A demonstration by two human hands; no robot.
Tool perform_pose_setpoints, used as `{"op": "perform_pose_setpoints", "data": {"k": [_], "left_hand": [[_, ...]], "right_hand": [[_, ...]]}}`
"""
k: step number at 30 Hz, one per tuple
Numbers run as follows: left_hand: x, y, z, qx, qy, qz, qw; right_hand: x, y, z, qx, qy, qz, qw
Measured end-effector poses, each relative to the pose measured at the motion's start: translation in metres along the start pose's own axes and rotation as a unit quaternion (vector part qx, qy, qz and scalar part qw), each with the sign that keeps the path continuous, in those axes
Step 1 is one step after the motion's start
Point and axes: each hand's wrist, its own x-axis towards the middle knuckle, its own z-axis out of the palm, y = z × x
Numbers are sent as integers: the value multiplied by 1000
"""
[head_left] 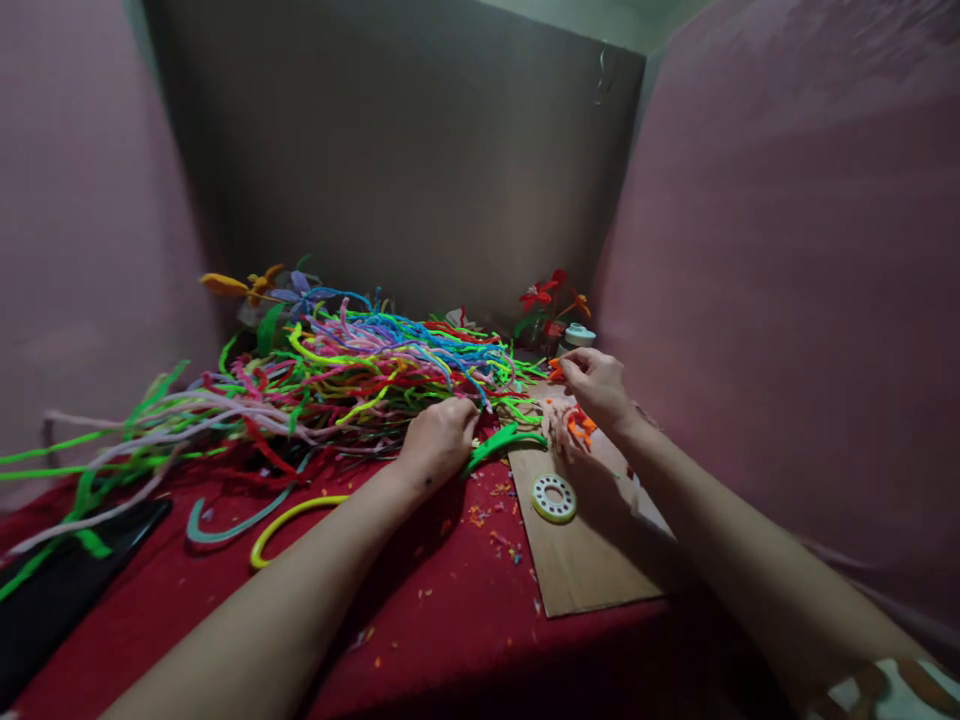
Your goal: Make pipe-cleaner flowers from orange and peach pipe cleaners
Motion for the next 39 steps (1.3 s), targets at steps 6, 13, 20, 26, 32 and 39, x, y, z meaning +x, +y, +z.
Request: {"op": "perform_pose_setpoints", "data": {"k": [6, 13, 20, 26, 32, 39], "left_hand": [[11, -14, -47, -103, 106, -44, 988], [10, -37, -87, -348, 105, -144, 921], [3, -42, -97, -330, 50, -167, 928], [-1, -46, -69, 19, -91, -89, 992], [-3, -48, -38, 165, -60, -84, 981], [-4, -43, -31, 220, -76, -52, 971]], "right_hand": [[-56, -63, 19, 184, 0, -247, 951], [-102, -65, 55, 136, -64, -449, 881], [-118, -53, 64, 155, -178, -431, 871], [-115, -54, 64, 156, -214, -417, 869], [-115, -57, 60, 166, -209, -428, 864], [-113, -55, 63, 179, -216, -415, 866]]}}
